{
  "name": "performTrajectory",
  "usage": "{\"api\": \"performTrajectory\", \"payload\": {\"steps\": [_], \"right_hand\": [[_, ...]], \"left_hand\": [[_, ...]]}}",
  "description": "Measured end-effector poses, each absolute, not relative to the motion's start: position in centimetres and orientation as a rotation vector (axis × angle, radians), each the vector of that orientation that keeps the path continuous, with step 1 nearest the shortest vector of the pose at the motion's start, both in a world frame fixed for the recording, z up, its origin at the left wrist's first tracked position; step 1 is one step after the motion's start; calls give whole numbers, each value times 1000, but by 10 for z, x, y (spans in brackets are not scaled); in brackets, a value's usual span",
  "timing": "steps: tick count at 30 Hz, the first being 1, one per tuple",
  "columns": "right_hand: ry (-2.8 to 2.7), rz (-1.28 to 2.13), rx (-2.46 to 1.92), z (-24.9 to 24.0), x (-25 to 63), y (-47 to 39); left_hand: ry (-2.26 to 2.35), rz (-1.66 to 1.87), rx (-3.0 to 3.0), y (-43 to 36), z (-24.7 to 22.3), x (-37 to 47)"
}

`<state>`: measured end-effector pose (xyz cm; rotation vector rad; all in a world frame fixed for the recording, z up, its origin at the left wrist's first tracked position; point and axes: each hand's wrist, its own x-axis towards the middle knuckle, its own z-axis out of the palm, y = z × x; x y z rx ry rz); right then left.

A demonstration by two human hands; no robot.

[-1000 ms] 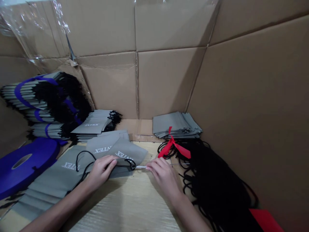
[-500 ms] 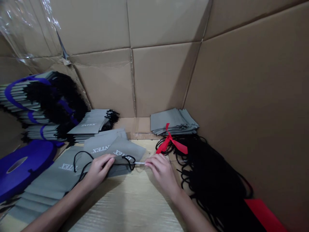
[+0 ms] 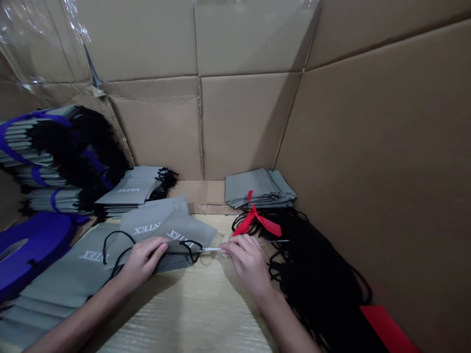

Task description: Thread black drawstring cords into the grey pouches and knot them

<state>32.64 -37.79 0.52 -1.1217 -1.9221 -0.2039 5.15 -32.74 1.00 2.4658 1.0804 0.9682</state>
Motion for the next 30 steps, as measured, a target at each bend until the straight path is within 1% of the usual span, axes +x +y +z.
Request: {"api": "performTrajectory", "payload": {"steps": [4,8,14,18,23,30], "right_hand": [[-1919,-246,-1132,7,325,-380],[-1904,-259,-1151,8,325,-381],[-1907,-291,-1158,10,323,-385],[-1911,-346,-1158,11,321,-386],[-1883,-366,-1168,14,319,-386],[-1905,-369,-1223,13,319,-387]], "left_hand": [[981,964,2614,-324,8,47],[928,1052,2775,-323,14,43],[969,977,3177,-322,23,41],[1046,1010,3206,-320,23,38],[999,987,3214,-318,25,34],[1050,994,3320,-316,27,32]]}}
